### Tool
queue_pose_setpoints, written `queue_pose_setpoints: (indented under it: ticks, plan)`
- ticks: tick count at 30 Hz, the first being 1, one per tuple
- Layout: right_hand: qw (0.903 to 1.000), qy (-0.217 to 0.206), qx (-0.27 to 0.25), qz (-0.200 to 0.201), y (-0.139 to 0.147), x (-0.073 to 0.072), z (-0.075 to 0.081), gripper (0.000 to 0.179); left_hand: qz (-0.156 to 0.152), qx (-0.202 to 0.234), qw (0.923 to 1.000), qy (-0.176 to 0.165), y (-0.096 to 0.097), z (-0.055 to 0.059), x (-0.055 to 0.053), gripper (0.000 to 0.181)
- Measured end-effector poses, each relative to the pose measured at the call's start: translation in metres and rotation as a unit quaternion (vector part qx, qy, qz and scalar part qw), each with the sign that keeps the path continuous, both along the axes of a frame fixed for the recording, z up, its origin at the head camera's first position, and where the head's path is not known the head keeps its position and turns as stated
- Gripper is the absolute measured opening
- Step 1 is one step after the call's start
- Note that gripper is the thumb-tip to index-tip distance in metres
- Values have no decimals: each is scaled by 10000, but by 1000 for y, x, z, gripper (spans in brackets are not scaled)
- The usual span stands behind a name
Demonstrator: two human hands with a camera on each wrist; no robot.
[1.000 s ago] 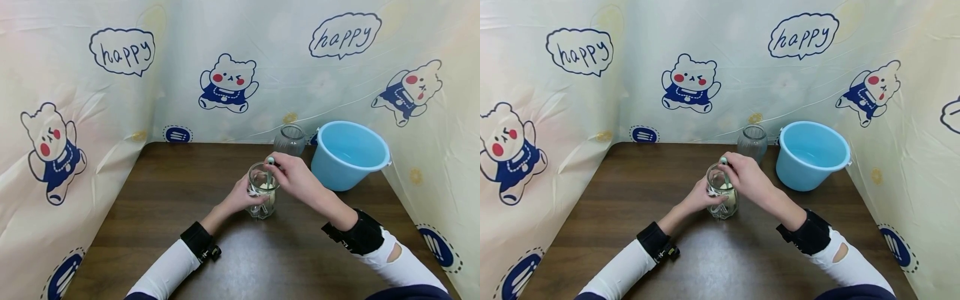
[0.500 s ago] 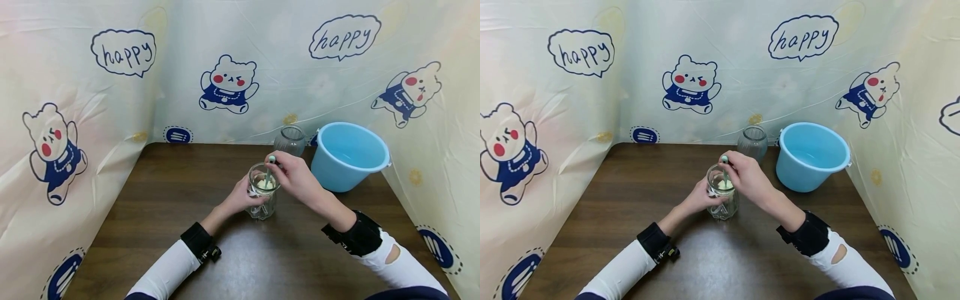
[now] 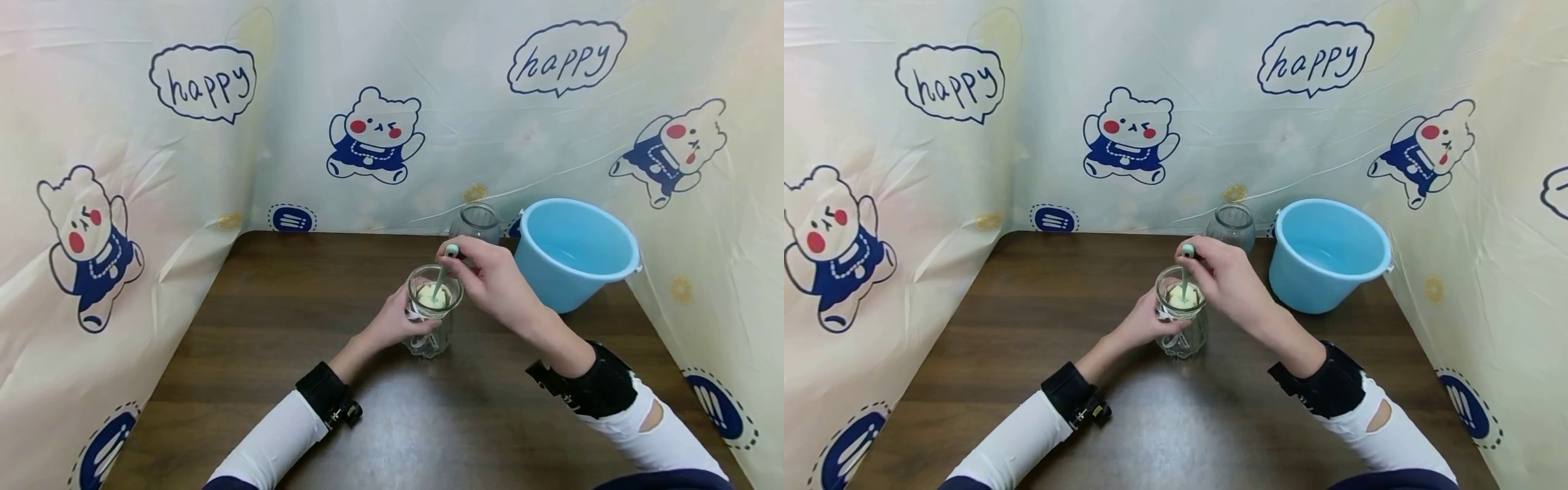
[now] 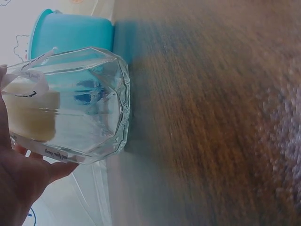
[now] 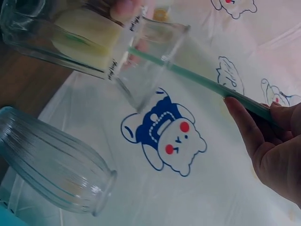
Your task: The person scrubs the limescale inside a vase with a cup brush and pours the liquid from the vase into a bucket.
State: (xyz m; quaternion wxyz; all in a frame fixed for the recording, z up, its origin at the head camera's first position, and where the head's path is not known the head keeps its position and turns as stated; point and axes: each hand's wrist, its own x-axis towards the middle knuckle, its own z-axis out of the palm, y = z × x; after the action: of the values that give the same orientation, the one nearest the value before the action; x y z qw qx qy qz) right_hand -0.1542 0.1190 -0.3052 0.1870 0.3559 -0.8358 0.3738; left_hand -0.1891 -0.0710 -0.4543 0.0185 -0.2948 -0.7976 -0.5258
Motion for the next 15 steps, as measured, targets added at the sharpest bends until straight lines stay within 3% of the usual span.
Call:
queue_pose_setpoints:
  ticks: [6, 8, 13, 15]
  plan:
    - [9999, -131, -67, -83, -4, -6, -16, 9, -100, -12, 9999, -39, -1, -2, -3, 69]
    - [9998, -127, -73, -153, -5, -7, -18, 9, -80, 19, 10000, -23, -1, -9, -6, 70]
    - [9996, -19, -161, -245, -6, 0, -9, 9, 15, -78, 9999, -104, -1, -31, -17, 75]
    - [9995, 30, -224, -240, -7, 3, -4, 9, 42, -109, 9999, -120, -1, -33, -19, 77]
